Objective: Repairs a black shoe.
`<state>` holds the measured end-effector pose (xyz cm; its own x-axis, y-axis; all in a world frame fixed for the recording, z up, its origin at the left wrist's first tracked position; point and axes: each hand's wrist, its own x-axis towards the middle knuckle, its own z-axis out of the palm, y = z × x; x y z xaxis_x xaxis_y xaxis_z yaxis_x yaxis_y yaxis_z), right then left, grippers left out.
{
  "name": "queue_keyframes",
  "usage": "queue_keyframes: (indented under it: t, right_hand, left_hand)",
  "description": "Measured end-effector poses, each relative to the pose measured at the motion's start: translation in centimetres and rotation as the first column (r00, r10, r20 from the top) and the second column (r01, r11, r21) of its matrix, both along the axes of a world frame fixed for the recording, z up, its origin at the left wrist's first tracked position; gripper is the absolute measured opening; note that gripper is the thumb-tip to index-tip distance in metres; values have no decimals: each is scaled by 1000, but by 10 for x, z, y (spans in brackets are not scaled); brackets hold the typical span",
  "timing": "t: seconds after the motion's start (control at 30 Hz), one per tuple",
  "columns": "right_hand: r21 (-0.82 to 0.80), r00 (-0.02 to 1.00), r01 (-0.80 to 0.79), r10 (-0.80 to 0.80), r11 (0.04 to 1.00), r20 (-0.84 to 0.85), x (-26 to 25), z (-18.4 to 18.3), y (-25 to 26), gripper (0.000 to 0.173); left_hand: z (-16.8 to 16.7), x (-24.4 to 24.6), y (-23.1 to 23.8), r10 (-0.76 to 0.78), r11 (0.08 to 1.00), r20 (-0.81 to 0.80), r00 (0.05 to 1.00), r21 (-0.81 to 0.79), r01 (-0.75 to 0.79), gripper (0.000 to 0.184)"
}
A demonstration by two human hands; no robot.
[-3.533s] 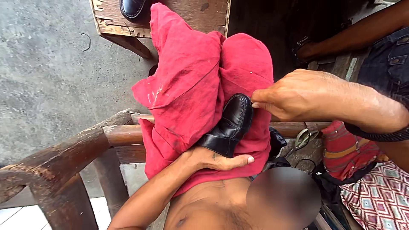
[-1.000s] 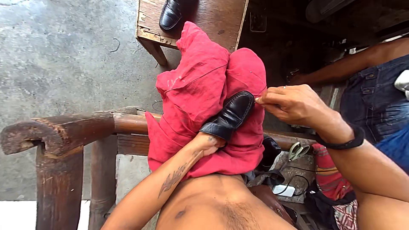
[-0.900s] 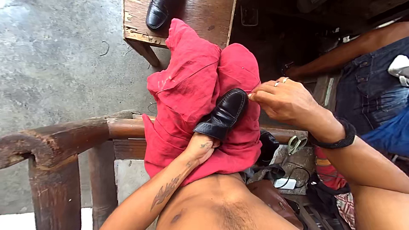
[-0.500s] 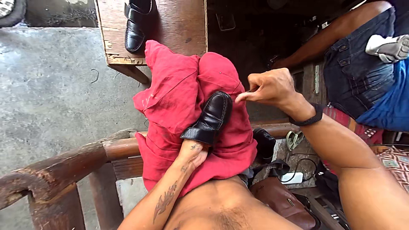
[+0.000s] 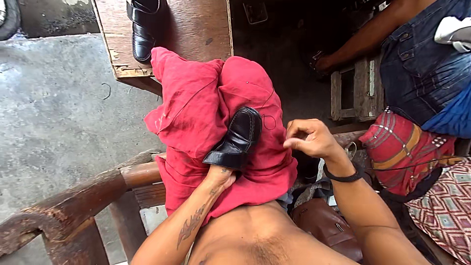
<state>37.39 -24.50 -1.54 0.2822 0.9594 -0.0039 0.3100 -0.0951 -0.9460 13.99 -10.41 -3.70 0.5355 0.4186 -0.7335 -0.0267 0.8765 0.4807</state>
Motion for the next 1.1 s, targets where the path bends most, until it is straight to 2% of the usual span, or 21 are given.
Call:
queue_keyframes:
  t: [0.07, 0.17, 0.3, 0.4, 0.5, 0.57, 0.63, 0.7, 0.73, 0.77, 0.8, 0.83, 0.87, 0.93, 0.97, 1.0, 1.03, 1.07, 1.1]
  right_hand:
    - [116, 992, 126, -128, 985, 11, -6, 11, 13, 10]
    - [102, 951, 230, -246, 968, 187, -11, 21, 34, 17]
    - [-33, 966, 104, -93, 994, 240, -7, 23, 58, 14]
    - [-67, 963, 9, 10, 998, 268, -5, 25, 68, 10]
    - [-92, 946, -2, 31, 996, 321, 1, 37, 79, 18]
    - [-33, 971, 77, -68, 996, 228, 12, 44, 79, 20]
    - [49, 986, 160, -157, 986, -59, 21, 57, 65, 19]
    - [37, 952, 48, -34, 998, -304, 18, 77, 40, 14]
    - [9, 935, -106, 103, 994, -338, 17, 81, 29, 14]
    - [-82, 932, -274, 243, 958, -268, 16, 82, 20, 18]
    - [-243, 935, -353, 345, 904, -79, 18, 81, 15, 26]
    - [-436, 918, -264, 364, 860, 160, 19, 80, 13, 37]
    - [-528, 890, -88, 304, 845, 339, 21, 74, 15, 46]
    - [-492, 808, 231, 116, 839, 577, 28, 55, 28, 50]
    - [-451, 784, 300, 52, 840, 619, 29, 50, 45, 42]
    - [-437, 799, 282, 43, 854, 600, 24, 48, 61, 38]
    - [-416, 835, 193, 74, 889, 546, 18, 45, 74, 44]
    - [-350, 879, 56, 121, 935, 462, 15, 41, 81, 42]
    - [-265, 913, -89, 185, 960, 363, 18, 36, 81, 30]
  left_hand:
    - [-1, 0, 1, -3, 1000, 4, 1000, -18, 3, 34]
    - [-1, 2, 2, -3, 999, 6, 1000, -41, 4, 33]
    - [-5, 1, 3, -2, 999, 19, 1000, -48, 3, 32]
    - [-8, 0, 2, 10, 999, 41, 999, -43, -8, 31]
    - [-10, 0, 3, 10, 999, 50, 999, -44, -8, 30]
    - [-11, -1, 3, 7, 999, 49, 999, -43, -4, 30]
    - [-12, -2, 4, 8, 999, 64, 998, -44, -6, 30]
    - [-13, -3, 4, 9, 998, 72, 997, -56, -4, 30]
    - [-14, -3, 5, 11, 998, 72, 997, -62, -6, 29]
    - [-13, -4, 5, 17, 998, 65, 998, -67, -12, 30]
    - [-11, -4, 5, 21, 998, 58, 998, -67, -17, 30]
    - [-10, -3, 5, 19, 998, 46, 999, -61, -16, 30]
    - [-8, -2, 4, 12, 998, 30, 999, -58, -10, 29]
    - [-7, -2, 3, 2, 999, 36, 999, -39, 0, 28]
    - [-8, -2, 3, 2, 1000, 49, 999, -30, -1, 29]
    - [-9, -3, 3, 4, 1000, 58, 998, -28, -3, 29]
    - [-9, -3, 2, 7, 1000, 62, 998, -22, -5, 29]
    - [-8, -3, 2, 9, 1000, 65, 998, -17, -8, 30]
    - [-8, -4, 1, 10, 1000, 65, 998, -16, -9, 30]
